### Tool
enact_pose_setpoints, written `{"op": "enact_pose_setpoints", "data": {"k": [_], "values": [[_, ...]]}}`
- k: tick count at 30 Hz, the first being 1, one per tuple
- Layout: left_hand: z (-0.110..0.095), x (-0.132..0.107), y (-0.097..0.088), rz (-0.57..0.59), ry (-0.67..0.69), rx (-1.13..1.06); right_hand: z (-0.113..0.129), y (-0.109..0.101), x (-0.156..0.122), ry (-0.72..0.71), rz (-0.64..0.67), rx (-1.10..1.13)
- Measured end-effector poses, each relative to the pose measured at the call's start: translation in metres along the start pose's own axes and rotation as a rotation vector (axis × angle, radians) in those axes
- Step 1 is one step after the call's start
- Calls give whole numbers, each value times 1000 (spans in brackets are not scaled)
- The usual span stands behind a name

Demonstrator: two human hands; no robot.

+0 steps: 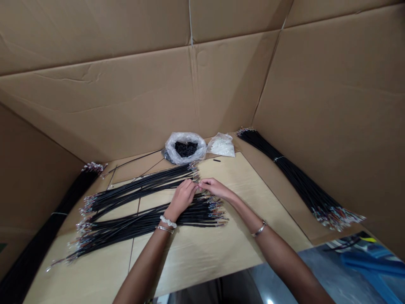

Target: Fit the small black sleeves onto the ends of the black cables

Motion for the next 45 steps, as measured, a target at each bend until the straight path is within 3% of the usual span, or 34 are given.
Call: {"op": "enact_pose_setpoints", "data": {"k": [8, 16, 28, 39, 45], "values": [[-2, 1, -4, -31, 30, 56, -8, 4, -4, 146, 63, 107], [-2, 0, -8, -65, -6, 8, -6, -2, -8, 343, -41, 333], [-1, 1, -10, -120, 10, 25, 4, 1, -8, 159, -60, 282], [2, -1, -7, -111, 7, 0, 0, 6, -5, 127, -81, 412], [3, -1, -6, -83, -8, -21, 2, 6, -3, 83, -83, 353]]}}
Point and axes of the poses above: each hand's wrist, its own x-axis towards the middle knuckle, its own y-axis out of the palm, z = x × y, the point moved 7 cm from there along x, towards the middle knuckle
